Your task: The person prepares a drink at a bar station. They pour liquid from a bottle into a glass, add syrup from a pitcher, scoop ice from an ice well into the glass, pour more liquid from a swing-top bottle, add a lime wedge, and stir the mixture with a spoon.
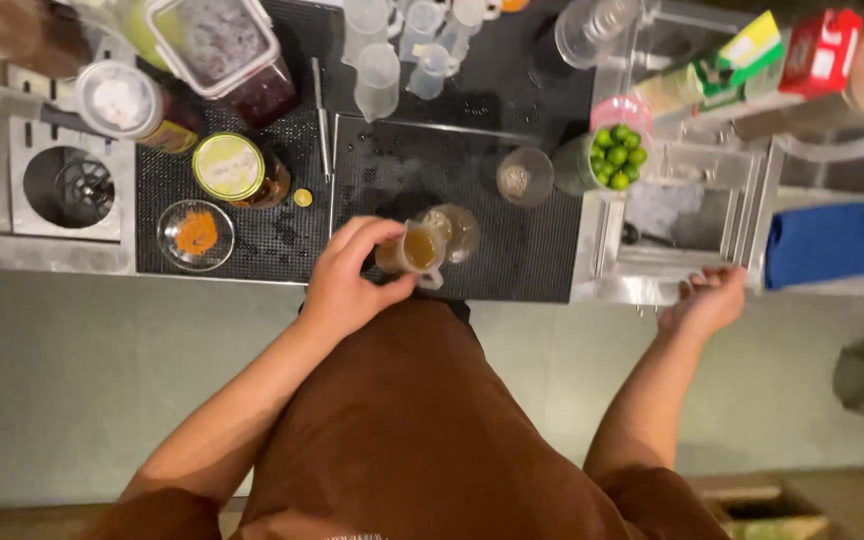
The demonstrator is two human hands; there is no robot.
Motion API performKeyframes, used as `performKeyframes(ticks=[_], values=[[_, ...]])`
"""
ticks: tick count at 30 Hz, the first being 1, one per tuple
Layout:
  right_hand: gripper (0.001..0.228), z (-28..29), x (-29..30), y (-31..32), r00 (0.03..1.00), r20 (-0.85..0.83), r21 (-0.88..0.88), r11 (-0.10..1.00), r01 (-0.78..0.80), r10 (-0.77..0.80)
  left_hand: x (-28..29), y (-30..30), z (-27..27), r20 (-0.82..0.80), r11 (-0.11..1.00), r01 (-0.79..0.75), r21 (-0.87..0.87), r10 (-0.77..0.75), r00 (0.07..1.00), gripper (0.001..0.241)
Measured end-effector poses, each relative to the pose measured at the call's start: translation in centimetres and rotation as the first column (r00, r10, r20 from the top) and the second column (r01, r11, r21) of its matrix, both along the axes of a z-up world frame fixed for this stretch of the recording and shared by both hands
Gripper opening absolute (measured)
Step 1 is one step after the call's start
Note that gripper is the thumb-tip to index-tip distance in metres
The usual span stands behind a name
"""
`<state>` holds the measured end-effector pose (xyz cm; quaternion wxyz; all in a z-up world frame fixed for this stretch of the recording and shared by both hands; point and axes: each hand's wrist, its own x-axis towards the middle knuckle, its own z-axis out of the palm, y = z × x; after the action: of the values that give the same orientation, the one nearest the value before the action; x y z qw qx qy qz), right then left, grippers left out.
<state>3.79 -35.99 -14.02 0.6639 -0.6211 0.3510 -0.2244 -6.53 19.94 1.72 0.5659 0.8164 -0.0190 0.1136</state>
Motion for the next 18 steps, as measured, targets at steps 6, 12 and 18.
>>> performKeyframes(ticks=[6, 12, 18], values=[[0.018, 4.3, -11.1, 15.2, 0.996, -0.074, 0.047, 0.998, 0.044, -0.04, 3.8, 1.9, -0.9, -0.107, 0.916, 0.298, 0.269, -0.279, 0.954, 0.052], [0.008, 7.0, -17.2, 24.2, 0.994, -0.099, 0.057, 0.997, -0.048, 0.054, 6.1, 0.8, -2.2, -0.103, 0.791, 0.387, 0.473, -0.386, 0.917, 0.055], [0.006, 7.9, -18.6, 26.9, 0.962, -0.105, 0.113, 0.964, -0.24, 0.252, 8.6, -2.0, -2.6, -0.327, 0.742, 0.51, 0.436, -0.397, 0.857, 0.049]])
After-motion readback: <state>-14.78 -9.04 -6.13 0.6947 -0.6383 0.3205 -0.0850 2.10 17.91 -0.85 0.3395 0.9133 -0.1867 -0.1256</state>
